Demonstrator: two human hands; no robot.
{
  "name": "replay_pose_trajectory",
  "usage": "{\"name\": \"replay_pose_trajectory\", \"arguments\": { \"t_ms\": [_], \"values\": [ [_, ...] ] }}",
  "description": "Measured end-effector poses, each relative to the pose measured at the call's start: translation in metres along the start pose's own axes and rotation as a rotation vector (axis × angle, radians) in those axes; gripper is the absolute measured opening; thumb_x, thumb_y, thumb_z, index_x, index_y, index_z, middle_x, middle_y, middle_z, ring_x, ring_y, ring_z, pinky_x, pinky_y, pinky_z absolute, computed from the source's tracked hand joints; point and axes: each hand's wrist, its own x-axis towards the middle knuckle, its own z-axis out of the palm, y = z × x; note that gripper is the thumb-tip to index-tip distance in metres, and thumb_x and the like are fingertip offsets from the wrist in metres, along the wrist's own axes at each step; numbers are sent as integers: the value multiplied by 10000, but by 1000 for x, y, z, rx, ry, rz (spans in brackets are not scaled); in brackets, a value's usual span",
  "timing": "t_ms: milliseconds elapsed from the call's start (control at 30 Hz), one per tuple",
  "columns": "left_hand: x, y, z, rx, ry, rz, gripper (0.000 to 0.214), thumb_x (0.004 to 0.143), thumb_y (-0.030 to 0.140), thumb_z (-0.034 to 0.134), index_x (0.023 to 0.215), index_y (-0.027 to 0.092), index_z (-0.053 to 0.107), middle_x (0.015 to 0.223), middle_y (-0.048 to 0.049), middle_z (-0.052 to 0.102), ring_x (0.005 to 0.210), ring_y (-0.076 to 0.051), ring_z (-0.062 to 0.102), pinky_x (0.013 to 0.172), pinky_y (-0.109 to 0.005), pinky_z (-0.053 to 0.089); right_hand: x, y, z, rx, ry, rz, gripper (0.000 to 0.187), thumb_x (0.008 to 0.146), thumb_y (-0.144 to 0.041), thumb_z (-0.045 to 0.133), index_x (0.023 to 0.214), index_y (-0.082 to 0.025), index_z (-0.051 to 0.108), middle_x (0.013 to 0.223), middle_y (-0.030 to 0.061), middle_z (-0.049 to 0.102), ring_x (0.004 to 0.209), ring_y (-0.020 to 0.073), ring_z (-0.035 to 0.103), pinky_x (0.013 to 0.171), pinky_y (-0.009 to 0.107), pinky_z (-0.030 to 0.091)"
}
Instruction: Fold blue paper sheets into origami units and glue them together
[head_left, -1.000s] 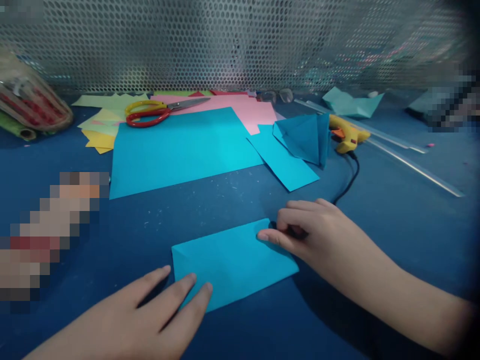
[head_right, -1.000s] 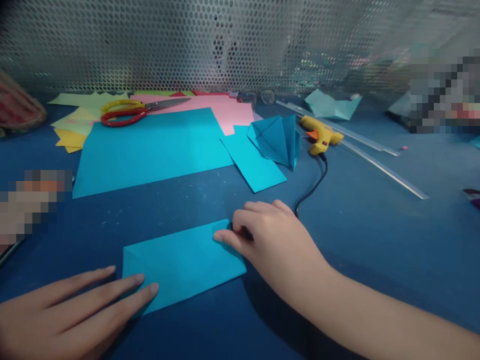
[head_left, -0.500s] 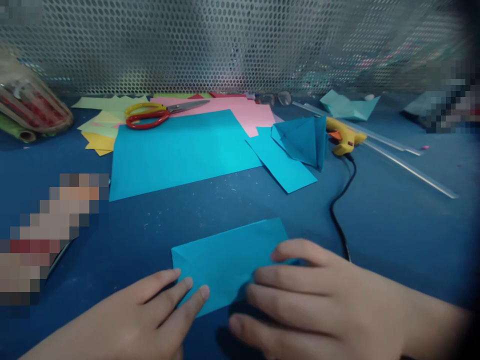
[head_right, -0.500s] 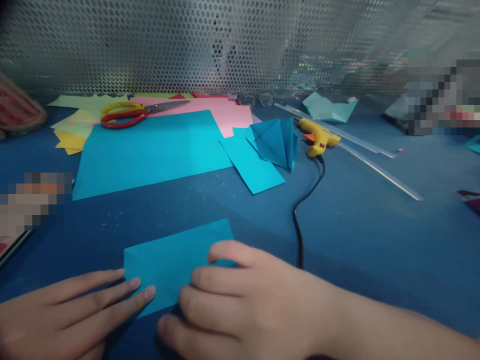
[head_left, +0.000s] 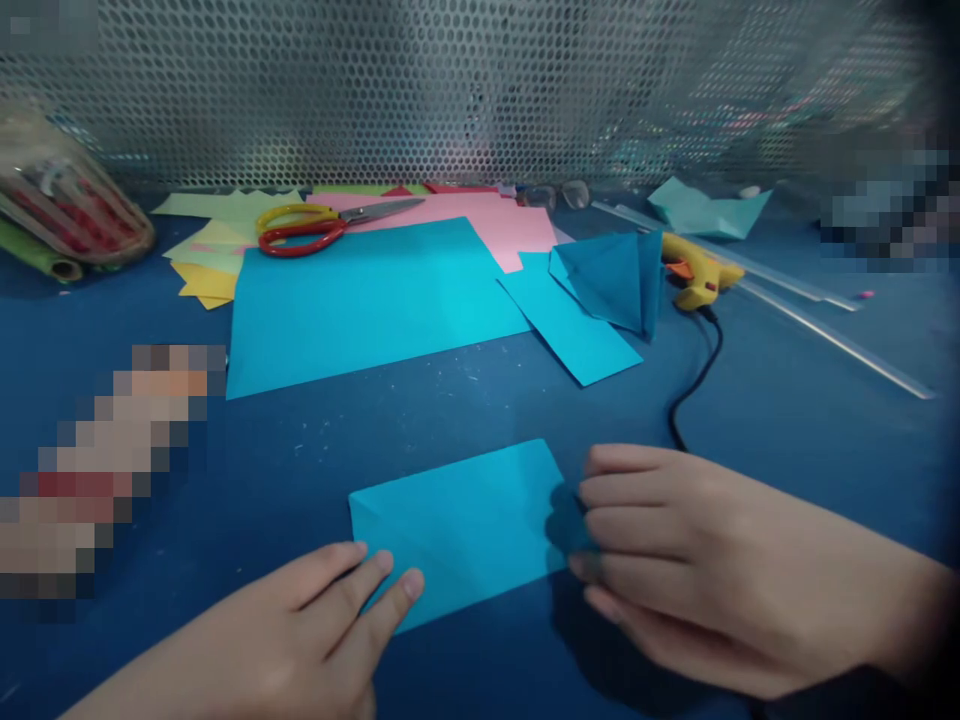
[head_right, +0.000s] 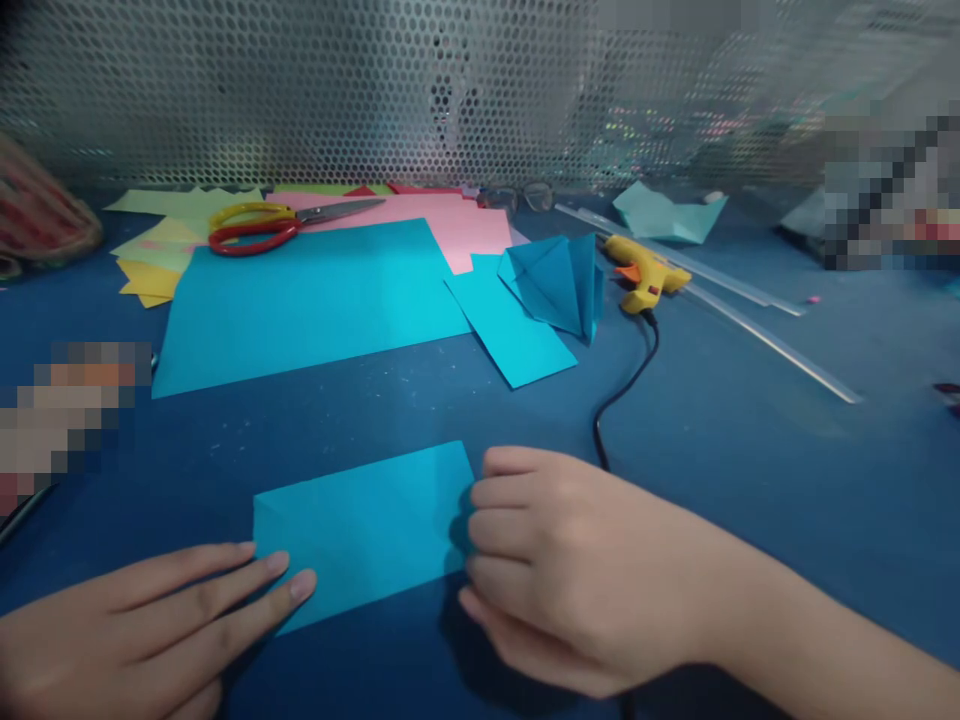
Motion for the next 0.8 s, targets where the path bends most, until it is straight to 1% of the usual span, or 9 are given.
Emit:
{"name": "replay_pose_trajectory", "arguments": {
  "t_ms": [133,233,300,367,433,500,600,700,800],
  "values": [
    [-3,5,-4,3,-52,-32,486,1041,70,350,839,254,752,1109,91,792,1006,-75,706,1130,-223,381,-10,8,-9,-81,-42,64,398,968,-82,409,610,-210,523,584,-11,512,582,163,385,642,331,356],
    [0,9,-9,-8,-129,-40,449,1040,67,383,809,246,723,1156,87,780,1050,-79,698,1158,-239,354,-11,11,-12,-147,37,14,369,930,-62,471,596,-214,518,551,-9,483,574,169,371,617,340,342],
    [7,11,-12,4,-110,-58,428,1052,103,395,792,250,701,1093,87,794,1009,-86,707,1126,-240,388,-9,11,-10,-150,101,-20,366,948,-78,495,611,-211,544,544,-8,479,579,170,389,630,341,363],
    [16,10,-14,23,-99,-84,383,1062,153,392,880,262,710,1026,76,801,971,-106,715,1058,-244,447,-7,11,-6,-127,127,-14,302,1003,-125,489,747,-192,634,601,-2,539,611,169,451,666,333,397],
    [23,8,-14,28,-140,-142,369,1066,201,348,1090,269,710,1097,42,789,1001,-148,713,976,-281,503,-5,12,-1,-109,109,30,220,1060,-236,476,1031,-167,683,776,33,657,743,177,571,750,330,441],
    [25,6,-13,130,-148,-194,457,1089,298,231,1309,237,627,1265,-29,736,1092,-222,694,895,-366,542,-3,15,4,-110,69,92,346,1073,-383,470,1302,-165,610,1063,96,714,991,208,639,882,357,460],
    [21,5,-13,216,-258,-254,495,1084,373,220,1465,200,484,1339,-71,694,1151,-272,672,828,-422,564,-2,20,10,-106,13,163,594,1025,-547,503,1489,-177,467,1364,151,626,1246,278,575,1002,427,446],
    [19,4,-17,245,-393,-260,489,1042,324,325,1509,220,423,1240,-59,726,1072,-273,693,773,-411,578,-2,19,12,-81,15,188,703,990,-579,543,1551,-190,375,1372,147,609,1251,297,559,1025,464,447],
    [24,4,-21,239,-408,-216,502,1014,240,345,1510,210,417,1121,-62,731,961,-266,702,735,-399,571,-3,14,12,-108,65,170,620,1004,-497,554,1529,-203,409,1266,132,624,1156,285,585,981,456,476]
  ]
}}
